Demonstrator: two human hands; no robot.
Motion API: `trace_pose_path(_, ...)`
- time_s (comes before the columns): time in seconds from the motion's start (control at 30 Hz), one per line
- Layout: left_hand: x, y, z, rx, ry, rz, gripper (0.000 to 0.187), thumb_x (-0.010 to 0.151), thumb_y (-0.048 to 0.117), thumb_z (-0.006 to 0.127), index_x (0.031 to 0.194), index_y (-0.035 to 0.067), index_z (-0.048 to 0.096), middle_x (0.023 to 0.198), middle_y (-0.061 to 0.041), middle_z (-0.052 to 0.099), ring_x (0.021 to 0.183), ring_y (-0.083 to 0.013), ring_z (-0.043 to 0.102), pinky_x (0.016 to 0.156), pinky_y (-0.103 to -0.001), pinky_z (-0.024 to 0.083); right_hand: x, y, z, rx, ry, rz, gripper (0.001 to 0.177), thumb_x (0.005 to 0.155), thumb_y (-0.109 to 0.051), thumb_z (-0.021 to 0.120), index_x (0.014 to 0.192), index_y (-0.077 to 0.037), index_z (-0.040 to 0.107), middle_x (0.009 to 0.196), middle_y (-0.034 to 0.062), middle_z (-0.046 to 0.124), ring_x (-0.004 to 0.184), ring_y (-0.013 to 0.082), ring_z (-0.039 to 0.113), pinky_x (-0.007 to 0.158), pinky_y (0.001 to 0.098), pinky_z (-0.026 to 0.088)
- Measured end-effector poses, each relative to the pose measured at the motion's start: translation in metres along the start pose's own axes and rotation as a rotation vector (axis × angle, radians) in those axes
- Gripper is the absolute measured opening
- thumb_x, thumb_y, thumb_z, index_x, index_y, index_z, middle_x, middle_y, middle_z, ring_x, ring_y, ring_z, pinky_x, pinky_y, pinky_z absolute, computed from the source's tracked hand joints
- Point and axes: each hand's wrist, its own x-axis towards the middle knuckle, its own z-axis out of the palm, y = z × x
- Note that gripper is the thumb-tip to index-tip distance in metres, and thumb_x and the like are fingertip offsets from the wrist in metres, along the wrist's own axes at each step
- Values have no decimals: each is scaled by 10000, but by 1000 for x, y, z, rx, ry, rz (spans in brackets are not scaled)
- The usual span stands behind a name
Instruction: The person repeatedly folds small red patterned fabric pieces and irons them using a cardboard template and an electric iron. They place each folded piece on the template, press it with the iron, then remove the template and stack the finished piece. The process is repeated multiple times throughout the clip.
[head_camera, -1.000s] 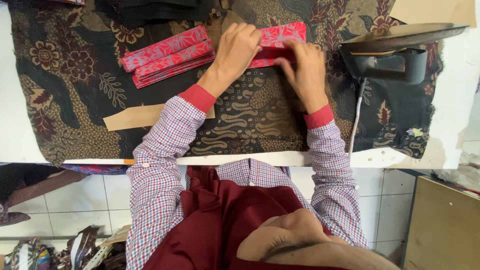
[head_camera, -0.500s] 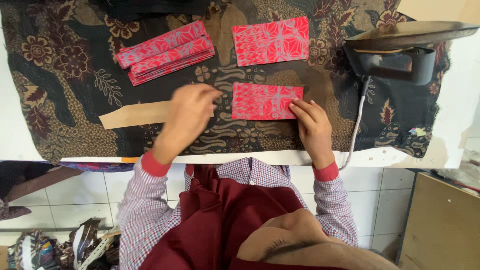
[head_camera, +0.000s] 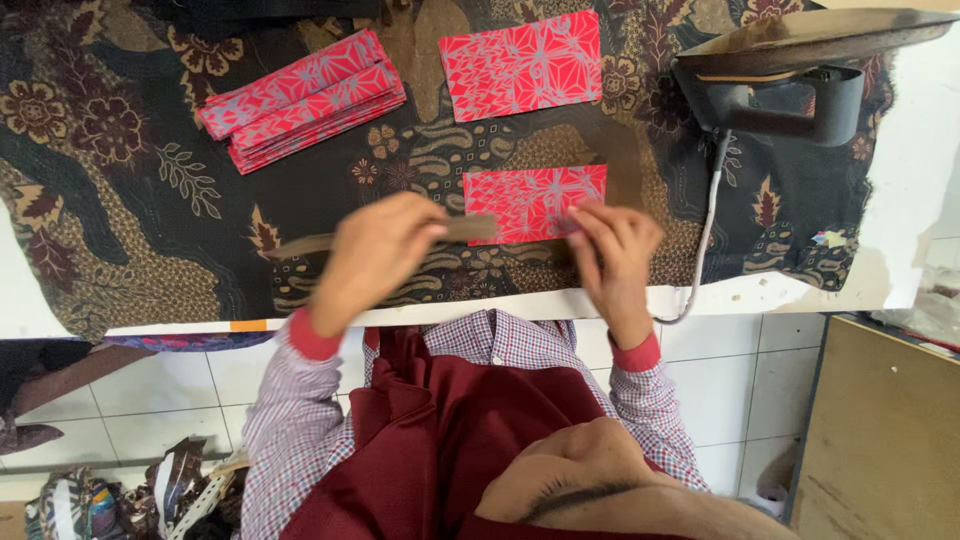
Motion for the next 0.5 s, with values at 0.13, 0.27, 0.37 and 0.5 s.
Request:
trace_pose_path(0.13,22,20,49,-54,-22,196,134,940,177,690,1045,94,686,960,-88,686,909,-314,683,786,-430,536,-5,-8,11,411,-108,125,243,911,-102,781,1135,-49,702,1066,80,698,976,244,653,893,346,486)
trace_pose_path(0.27,27,13,49,32,5,120,149,933,156,679,1073,103,679,967,-91,691,923,-315,680,787,-440,523,-7,19,5,426,5,237,90,986,-31,737,1070,-25,706,1012,101,696,915,207,676,824,300,532)
trace_pose_path(0.37,25,4,34,43,56,42,140,966,137,663,1098,93,653,992,-98,691,946,-324,680,793,-439,527,-6,35,-1,407,35,361,67,1007,-22,720,1074,-11,723,977,108,675,887,210,659,798,305,519)
trace_pose_path(0.5,24,4,33,25,94,-95,174,968,122,659,1131,67,630,1003,-111,686,914,-341,680,752,-442,529,2,43,2,239,77,410,135,985,-56,769,1102,-32,708,965,86,705,865,169,672,787,306,506)
